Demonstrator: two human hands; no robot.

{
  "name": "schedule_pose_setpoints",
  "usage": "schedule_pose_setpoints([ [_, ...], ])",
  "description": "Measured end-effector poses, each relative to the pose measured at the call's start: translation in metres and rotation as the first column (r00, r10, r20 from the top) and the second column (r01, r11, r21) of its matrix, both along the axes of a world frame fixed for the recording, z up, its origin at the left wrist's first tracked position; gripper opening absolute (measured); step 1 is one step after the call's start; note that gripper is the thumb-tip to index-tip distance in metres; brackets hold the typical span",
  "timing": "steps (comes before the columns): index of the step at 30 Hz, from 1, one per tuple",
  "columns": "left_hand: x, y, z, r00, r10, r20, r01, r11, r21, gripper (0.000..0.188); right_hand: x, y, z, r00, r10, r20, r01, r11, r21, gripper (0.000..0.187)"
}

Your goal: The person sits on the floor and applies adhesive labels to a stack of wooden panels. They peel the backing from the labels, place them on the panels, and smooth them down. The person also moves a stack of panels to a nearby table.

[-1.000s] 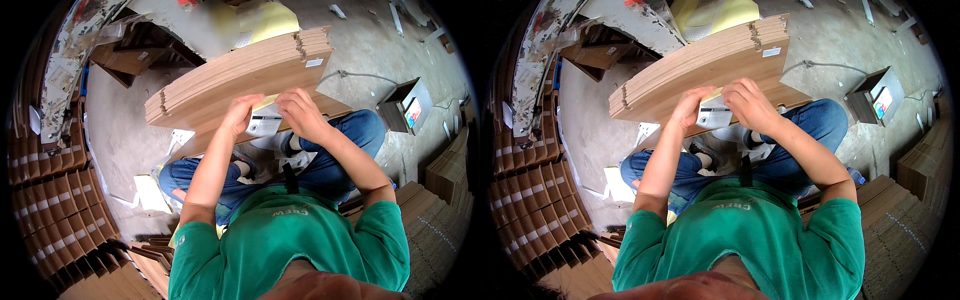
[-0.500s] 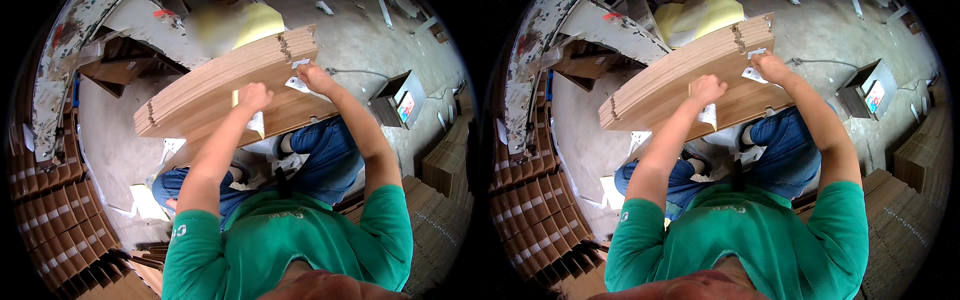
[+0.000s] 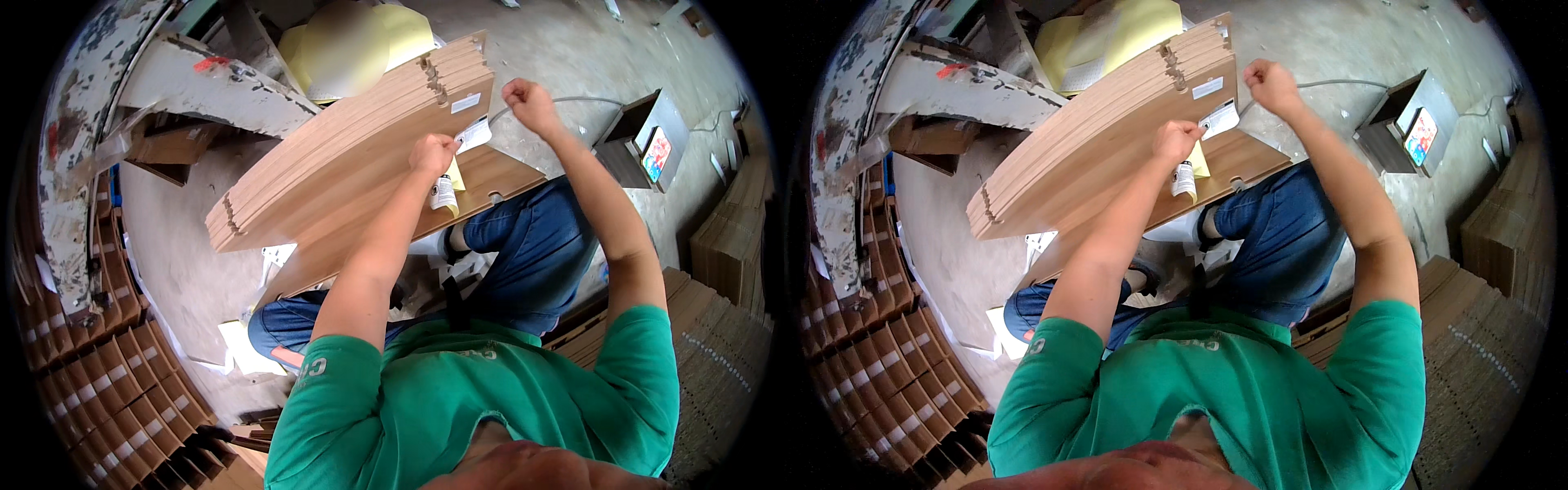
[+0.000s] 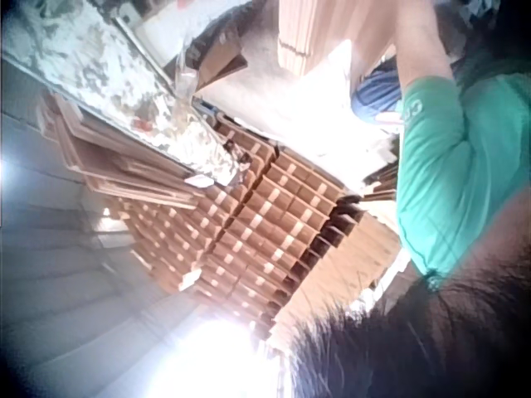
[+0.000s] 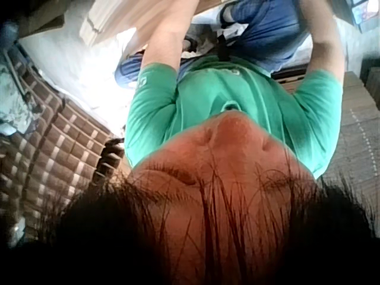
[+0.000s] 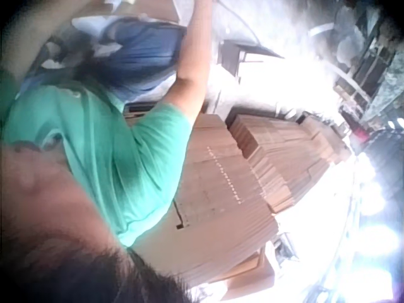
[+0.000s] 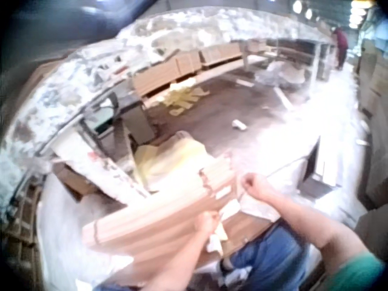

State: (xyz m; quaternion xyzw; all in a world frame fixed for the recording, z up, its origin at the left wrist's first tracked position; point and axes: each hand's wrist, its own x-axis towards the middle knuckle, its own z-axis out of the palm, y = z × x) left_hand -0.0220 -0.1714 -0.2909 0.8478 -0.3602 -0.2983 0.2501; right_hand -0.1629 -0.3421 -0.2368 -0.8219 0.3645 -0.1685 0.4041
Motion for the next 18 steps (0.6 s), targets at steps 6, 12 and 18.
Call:
schedule_pose_setpoints([
  [6, 0.003, -0.006, -0.009, 0.995, 0.089, -0.042, -0.092, 0.994, -0.056, 0.025, -0.005, 0.0, -0.01, 0.864, 0.428, -0.265, -0.423, 0.903, 0.08, 0.009],
  [12, 0.009, -0.009, -0.008, 0.987, 0.119, -0.11, -0.125, 0.991, -0.047, 0.026, 0.032, 0.019, -0.016, 0.733, 0.532, -0.425, -0.539, 0.835, 0.115, 0.012],
  [18, 0.01, -0.012, -0.01, 0.979, 0.187, -0.083, -0.19, 0.982, -0.021, 0.028, 0.05, 0.012, -0.037, 0.856, 0.399, -0.33, -0.42, 0.908, 0.007, 0.017],
])
